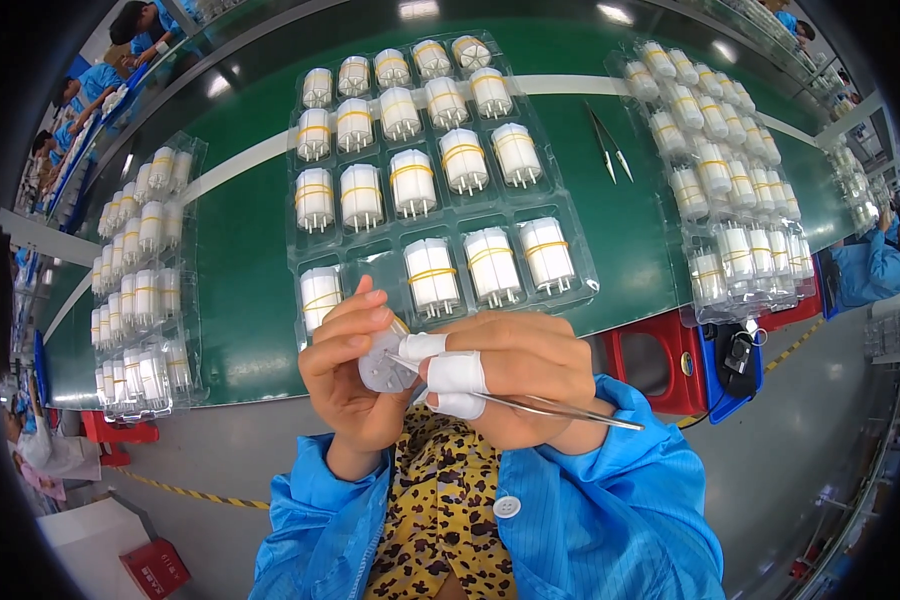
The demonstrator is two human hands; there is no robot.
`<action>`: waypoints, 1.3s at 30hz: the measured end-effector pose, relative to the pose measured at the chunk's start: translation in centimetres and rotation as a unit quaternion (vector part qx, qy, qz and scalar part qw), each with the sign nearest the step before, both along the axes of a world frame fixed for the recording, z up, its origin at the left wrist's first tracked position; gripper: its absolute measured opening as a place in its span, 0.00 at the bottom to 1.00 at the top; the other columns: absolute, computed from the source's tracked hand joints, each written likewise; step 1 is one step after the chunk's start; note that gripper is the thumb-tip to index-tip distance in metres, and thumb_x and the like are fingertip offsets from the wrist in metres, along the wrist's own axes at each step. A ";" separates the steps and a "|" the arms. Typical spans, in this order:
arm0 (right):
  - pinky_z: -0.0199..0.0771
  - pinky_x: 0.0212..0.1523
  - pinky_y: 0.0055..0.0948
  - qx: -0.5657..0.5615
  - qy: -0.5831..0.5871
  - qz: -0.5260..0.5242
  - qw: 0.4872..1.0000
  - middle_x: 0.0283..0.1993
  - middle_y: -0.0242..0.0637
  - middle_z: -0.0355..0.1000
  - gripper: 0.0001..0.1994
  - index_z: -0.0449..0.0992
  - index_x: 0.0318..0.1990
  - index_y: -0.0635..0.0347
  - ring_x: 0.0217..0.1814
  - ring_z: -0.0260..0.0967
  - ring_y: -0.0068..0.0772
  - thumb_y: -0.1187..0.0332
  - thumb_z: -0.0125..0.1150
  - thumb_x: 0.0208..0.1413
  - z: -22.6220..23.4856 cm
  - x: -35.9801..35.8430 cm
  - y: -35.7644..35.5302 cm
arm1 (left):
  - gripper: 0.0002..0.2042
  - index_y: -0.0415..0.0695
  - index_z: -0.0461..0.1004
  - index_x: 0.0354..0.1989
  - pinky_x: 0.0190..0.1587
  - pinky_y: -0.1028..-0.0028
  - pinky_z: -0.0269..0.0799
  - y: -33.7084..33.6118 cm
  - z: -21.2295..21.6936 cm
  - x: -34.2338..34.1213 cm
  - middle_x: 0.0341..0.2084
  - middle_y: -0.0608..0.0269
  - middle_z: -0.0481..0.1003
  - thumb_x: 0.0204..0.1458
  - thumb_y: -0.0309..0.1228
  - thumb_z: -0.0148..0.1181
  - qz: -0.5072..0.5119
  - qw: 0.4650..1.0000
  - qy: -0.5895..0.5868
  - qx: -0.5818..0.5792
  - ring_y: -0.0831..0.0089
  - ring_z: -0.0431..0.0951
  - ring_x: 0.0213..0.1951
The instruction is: Assembling small plastic components using tweezers on a production line.
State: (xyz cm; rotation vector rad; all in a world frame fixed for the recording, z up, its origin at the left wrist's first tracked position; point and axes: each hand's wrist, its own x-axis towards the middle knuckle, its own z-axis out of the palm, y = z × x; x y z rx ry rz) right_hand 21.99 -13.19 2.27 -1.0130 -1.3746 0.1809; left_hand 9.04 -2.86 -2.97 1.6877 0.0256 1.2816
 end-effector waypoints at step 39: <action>0.80 0.28 0.29 0.041 -0.181 -0.029 0.982 0.38 0.48 0.75 0.15 0.78 0.34 0.64 0.31 0.77 0.41 0.70 0.71 0.36 0.5 -0.2 0.0 | 0.19 0.40 0.62 0.41 0.57 0.50 0.63 -0.2 0.3 0.5 0.41 0.47 0.71 0.40 0.13 0.61 -0.011 0.997 -0.051 -0.054 0.51 0.71 0.50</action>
